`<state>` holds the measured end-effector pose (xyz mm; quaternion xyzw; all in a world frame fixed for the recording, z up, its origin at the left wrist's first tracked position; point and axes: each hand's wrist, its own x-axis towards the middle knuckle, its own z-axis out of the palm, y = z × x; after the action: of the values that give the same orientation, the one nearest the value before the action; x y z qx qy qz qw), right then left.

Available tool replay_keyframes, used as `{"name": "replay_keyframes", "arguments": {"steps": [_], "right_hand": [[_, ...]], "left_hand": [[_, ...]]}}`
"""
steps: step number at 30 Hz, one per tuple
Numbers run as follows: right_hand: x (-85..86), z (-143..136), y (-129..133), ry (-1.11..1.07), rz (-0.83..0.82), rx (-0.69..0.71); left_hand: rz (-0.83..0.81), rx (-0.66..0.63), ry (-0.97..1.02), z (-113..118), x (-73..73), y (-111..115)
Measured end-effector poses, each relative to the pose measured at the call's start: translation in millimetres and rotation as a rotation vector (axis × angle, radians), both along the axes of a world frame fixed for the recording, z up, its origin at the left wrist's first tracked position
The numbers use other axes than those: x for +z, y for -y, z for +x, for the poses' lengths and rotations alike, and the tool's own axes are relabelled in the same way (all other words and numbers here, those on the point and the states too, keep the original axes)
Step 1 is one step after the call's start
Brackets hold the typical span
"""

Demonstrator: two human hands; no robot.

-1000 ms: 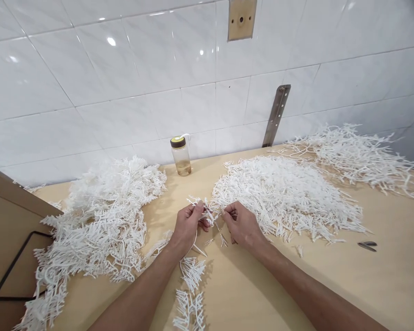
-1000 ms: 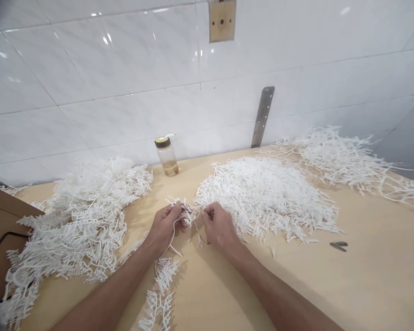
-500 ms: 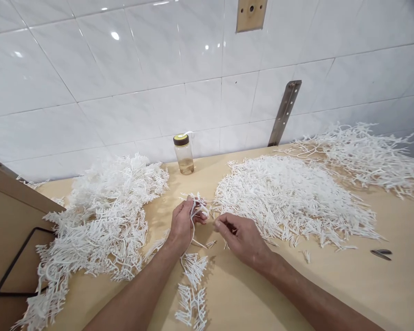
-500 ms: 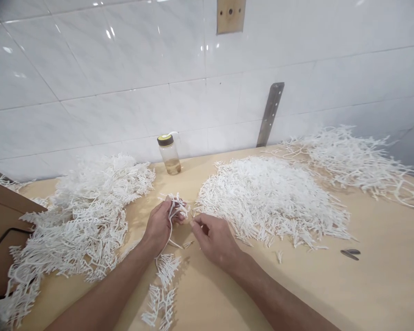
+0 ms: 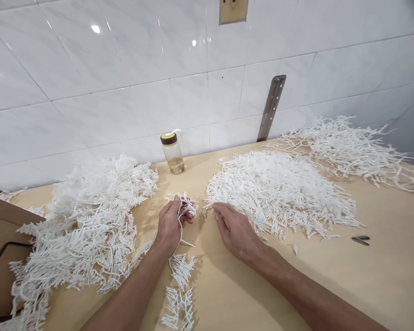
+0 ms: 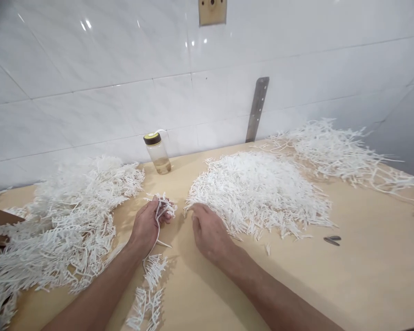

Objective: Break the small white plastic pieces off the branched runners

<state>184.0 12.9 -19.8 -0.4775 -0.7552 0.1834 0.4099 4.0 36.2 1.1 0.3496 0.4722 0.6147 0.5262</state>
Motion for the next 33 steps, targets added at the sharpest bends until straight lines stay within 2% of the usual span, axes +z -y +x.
{"name": "replay_keyframes", "arguments": {"steps": [3, 6, 8, 11, 15, 19, 27, 33], "right_hand": [[5.8, 8.5, -5.8, 0.011, 0.209, -0.144], [15.7, 8.0, -2.8, 0.004, 0.335, -0.161], [19.7, 4.6, 0.6, -0.013, 0.357, -0.148], [18.4, -1.5, 4.4, -0.084, 0.27, -0.107], [12.3, -8.8, 8.9, -0.135, 0.023, -0.009], [9.1, -13.1, 13.1, -0.129, -0.084, 0.044], [5.0, -11.9, 11.7, -0.063, -0.12, 0.066], [3.5, -14.6, 13.4, -0.046, -0.073, 0.044]], "left_hand": [[0.001, -0.005, -0.016, 0.5, 1.3, 0.0], [0.004, -0.004, -0.014, 1.8, 2.2, 0.5], [0.015, -0.023, -0.008, 2.9, 2.0, 0.9], [0.037, -0.07, 0.015, 4.8, 1.5, 1.3], [0.071, -0.164, 0.119, 6.1, 2.9, 2.6], [0.052, -0.176, 0.14, 4.9, 4.4, 5.9], [0.042, -0.199, 0.211, 1.8, 4.0, 5.6], [0.006, -0.147, 0.242, 0.2, 3.3, 2.2]]}}
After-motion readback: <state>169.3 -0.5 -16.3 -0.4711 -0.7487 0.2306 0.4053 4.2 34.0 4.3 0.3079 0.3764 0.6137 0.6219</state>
